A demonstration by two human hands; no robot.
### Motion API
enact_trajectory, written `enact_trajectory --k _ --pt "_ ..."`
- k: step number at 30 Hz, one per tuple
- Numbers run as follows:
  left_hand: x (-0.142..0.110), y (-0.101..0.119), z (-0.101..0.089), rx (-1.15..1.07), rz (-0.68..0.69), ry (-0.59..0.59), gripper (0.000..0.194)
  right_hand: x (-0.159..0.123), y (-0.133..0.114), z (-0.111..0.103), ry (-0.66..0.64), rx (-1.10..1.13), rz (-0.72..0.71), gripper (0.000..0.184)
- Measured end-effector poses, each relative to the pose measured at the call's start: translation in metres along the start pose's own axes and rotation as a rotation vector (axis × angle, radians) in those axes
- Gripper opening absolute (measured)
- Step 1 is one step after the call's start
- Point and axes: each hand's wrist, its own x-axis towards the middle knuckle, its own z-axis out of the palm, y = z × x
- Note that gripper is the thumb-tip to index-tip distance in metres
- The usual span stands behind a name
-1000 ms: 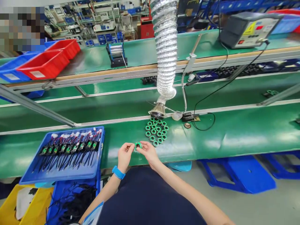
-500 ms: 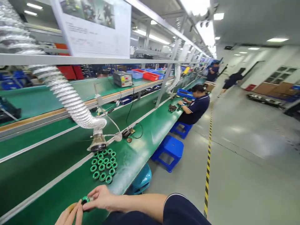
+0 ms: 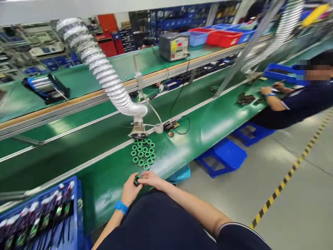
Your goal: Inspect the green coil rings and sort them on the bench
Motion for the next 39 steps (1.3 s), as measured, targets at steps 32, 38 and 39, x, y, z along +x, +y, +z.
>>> enact_trajectory --k 32,38,39 --pt "0.118 -0.055 0.072 0.584 -0.064 -0.115 0.126 0.156 -0.041 -0.106 -0.399 -1.766 -0.545 0.123" --pt "0.093 -0.041 0.087 0.607 -0.142 -0.025 0.127 0.151 -0.034 -0.119 -0.42 -1.817 -0.614 0.113" --pt "0.088 -0.038 0.09 0.594 -0.172 -0.008 0.127 0.15 -0.035 -0.122 -0.425 -1.817 -0.625 0.111"
